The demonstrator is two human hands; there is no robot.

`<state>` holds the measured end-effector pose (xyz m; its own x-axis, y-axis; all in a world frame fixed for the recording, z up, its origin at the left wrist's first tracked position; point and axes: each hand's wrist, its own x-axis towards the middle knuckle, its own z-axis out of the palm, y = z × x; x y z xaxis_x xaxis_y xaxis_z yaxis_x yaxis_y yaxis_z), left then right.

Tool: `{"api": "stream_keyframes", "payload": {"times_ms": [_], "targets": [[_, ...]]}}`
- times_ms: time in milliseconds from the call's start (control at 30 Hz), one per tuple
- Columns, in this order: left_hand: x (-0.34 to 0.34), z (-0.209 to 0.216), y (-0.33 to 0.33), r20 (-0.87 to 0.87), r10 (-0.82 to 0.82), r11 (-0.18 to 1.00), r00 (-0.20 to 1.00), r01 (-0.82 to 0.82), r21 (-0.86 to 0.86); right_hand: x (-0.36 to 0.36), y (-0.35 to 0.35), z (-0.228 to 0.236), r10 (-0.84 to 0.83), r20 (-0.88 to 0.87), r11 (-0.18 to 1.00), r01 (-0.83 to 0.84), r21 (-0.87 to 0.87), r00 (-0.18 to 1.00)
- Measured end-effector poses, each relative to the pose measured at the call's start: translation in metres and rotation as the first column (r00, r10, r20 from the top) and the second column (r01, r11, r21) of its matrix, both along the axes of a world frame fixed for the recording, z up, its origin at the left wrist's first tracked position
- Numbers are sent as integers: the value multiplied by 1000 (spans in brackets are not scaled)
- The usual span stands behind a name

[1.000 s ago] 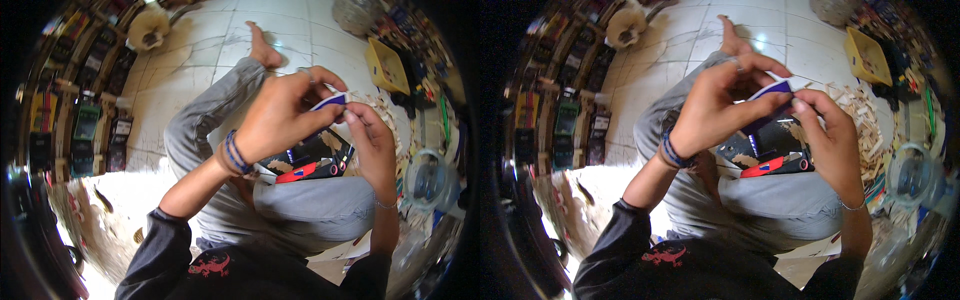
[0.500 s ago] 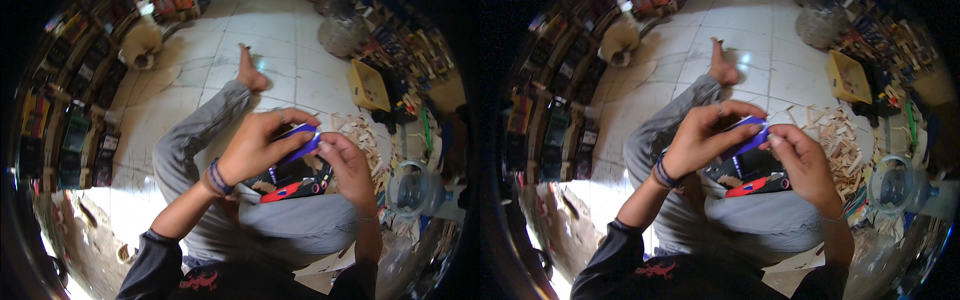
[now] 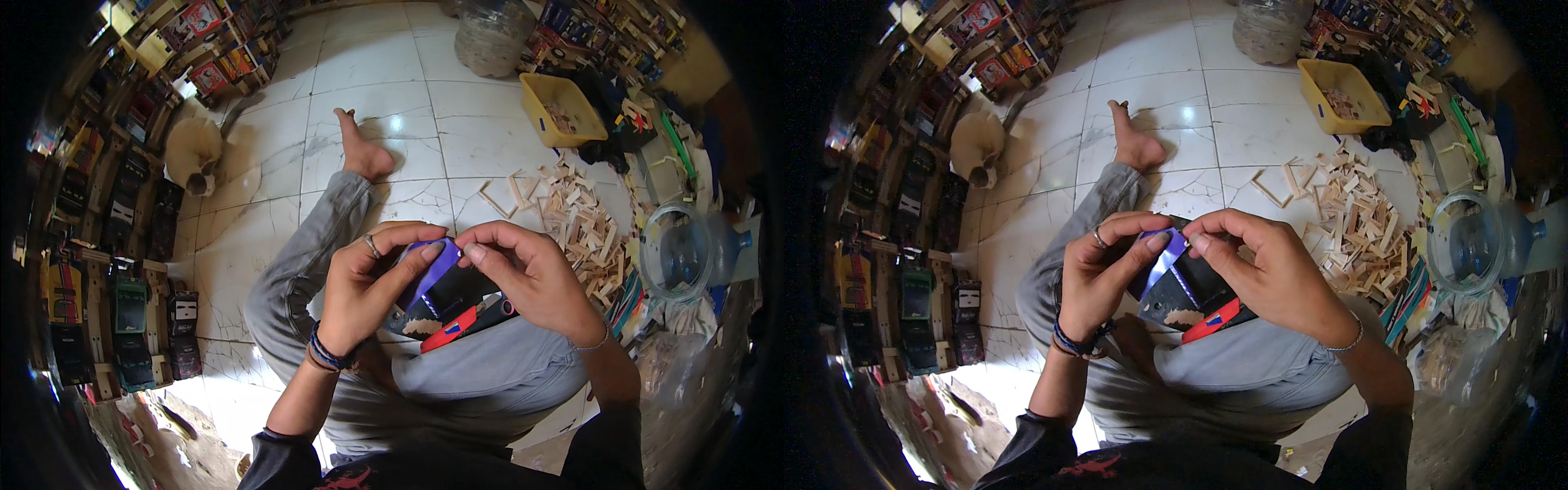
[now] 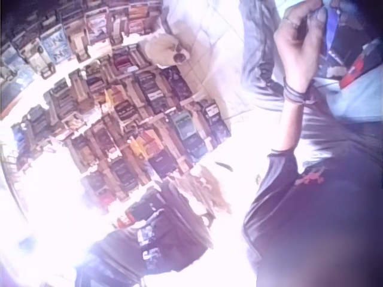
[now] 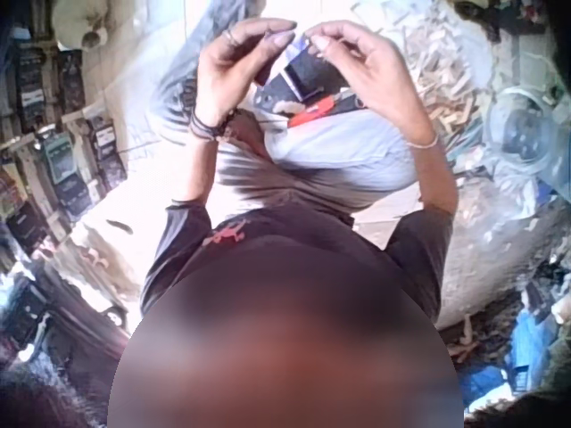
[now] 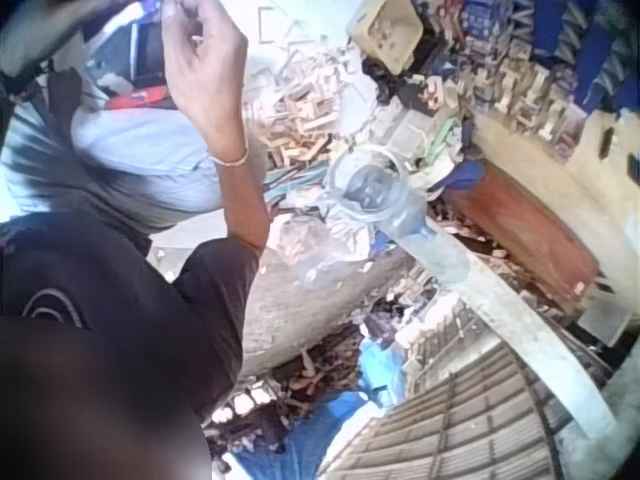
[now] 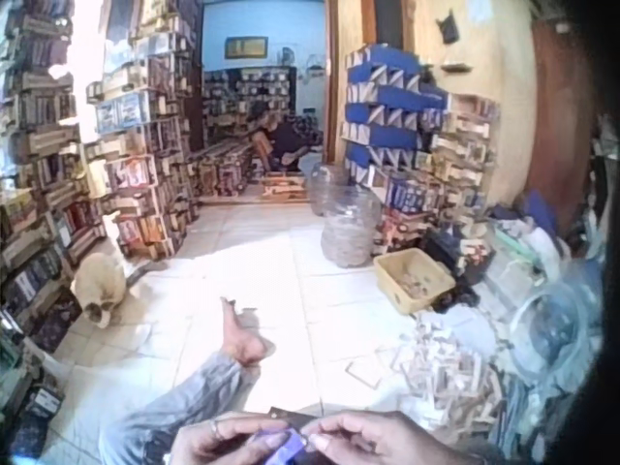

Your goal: The person assembles a small rectangular box from a purple printed paper template. They fold the flaps, apply white tape to secure the joints, and trim excess tape with a red utility knife. The finished box is held and inspected.

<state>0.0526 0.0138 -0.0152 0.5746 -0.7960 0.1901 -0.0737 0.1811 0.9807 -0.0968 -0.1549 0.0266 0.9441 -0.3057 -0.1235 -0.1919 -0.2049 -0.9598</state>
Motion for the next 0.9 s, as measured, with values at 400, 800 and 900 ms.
{"api": "stream_keyframes", "payload": {"times_ms": [400,800,900], "targets": [[-1,5,1,37,0,999,999,-1,41,0,0,-5,-44,104,980,63,-188,994],[-2,3,2,19,-10,999,1000,9,50,0,0,-11,-39,154,983,65,-172,987],[-4,5,3,-131,-27,998,991,33,48,1,0,-10,-22,179,975,61,-215,984]]}}
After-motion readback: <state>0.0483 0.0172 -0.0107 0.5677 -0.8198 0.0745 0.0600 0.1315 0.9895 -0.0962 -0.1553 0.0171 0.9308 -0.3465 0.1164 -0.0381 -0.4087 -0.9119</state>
